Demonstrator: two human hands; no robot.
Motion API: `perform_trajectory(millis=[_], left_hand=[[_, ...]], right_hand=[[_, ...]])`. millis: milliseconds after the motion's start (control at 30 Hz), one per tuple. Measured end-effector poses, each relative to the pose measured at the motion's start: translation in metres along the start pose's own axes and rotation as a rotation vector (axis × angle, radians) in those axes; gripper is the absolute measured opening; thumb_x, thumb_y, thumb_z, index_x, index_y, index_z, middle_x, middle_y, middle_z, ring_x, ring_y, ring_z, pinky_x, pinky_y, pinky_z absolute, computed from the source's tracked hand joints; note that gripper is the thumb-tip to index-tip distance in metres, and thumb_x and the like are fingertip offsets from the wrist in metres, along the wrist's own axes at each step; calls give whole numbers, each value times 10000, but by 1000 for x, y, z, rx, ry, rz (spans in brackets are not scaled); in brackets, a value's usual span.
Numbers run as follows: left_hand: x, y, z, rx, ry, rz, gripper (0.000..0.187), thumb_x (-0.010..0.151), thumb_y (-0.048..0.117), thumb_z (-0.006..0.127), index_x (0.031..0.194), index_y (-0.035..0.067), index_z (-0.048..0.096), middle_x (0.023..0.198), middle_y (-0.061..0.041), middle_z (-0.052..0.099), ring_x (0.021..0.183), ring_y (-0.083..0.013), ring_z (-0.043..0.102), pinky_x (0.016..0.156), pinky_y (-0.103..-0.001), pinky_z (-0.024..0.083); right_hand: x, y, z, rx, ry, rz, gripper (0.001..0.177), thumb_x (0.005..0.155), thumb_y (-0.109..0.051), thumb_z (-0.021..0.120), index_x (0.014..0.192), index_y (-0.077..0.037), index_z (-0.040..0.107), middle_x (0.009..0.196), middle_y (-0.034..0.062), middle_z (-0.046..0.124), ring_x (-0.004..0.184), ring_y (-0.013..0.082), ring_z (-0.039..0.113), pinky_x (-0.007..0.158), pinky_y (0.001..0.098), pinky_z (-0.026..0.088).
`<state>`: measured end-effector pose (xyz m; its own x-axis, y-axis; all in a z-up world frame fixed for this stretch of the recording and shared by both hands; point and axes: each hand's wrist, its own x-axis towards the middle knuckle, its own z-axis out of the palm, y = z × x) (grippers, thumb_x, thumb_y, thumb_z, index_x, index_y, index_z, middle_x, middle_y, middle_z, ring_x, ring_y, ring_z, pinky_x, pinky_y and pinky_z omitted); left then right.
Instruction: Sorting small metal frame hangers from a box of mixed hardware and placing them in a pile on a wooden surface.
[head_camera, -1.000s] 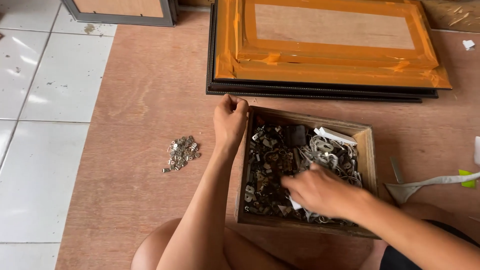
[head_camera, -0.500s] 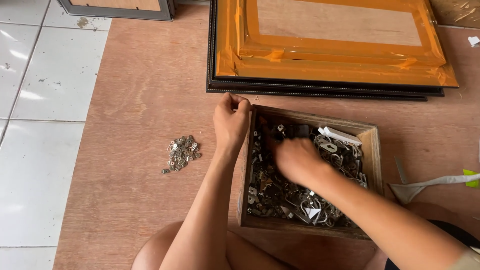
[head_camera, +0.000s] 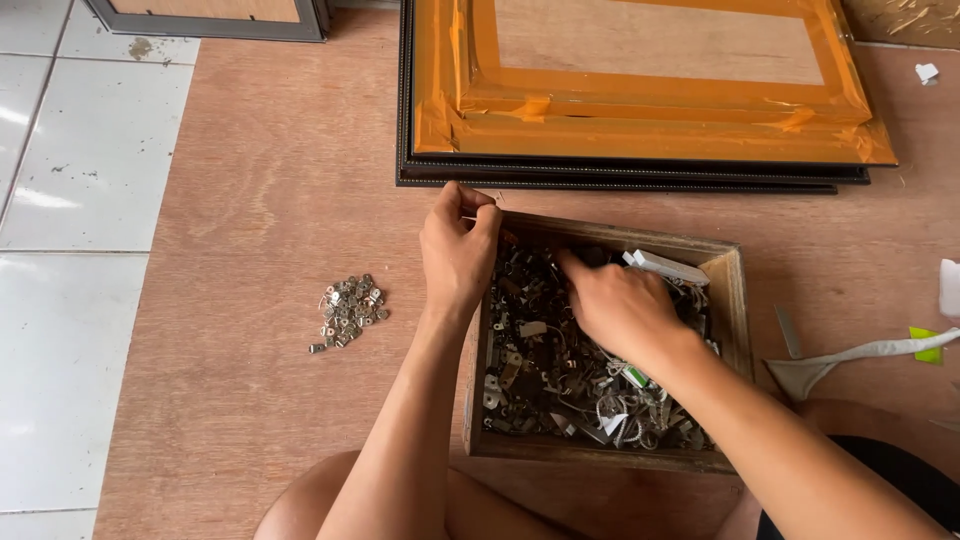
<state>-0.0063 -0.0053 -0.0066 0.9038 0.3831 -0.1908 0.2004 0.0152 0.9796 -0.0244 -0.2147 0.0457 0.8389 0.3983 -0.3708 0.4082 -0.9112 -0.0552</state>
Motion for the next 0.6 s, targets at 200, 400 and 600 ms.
perform_trajectory(millis=[200, 400, 600], left_hand=[[3, -4, 4, -20, -17, 13, 110, 940, 147, 670, 975, 109, 767, 892, -133, 815, 760, -224, 803, 694, -392, 639], [1, -5, 5, -2, -18, -5, 134, 932, 155, 671, 1004, 106, 772, 909, -156, 812, 781, -254, 813, 733, -423, 652], [-4, -3, 11, 43, 18, 90, 121, 924, 165, 665, 989, 137, 764, 843, -110, 798, 733, -236, 756, 733, -443, 625]], right_hand=[[3, -2, 60, -229, -122, -31, 318, 1072, -143, 580, 1107, -104, 893, 819, 203, 843, 900, 370, 862, 814, 465, 663], [-42, -27, 7, 159, -202, -146, 319, 1096, -86, 546, 1199, -36, 844, 810, 214, 821, 756, 354, 839, 753, 437, 688], [27, 79, 67, -173, -17, 199, 348, 1049, -263, 520, 1180, -132, 814, 809, 152, 820, 837, 428, 847, 697, 612, 619]])
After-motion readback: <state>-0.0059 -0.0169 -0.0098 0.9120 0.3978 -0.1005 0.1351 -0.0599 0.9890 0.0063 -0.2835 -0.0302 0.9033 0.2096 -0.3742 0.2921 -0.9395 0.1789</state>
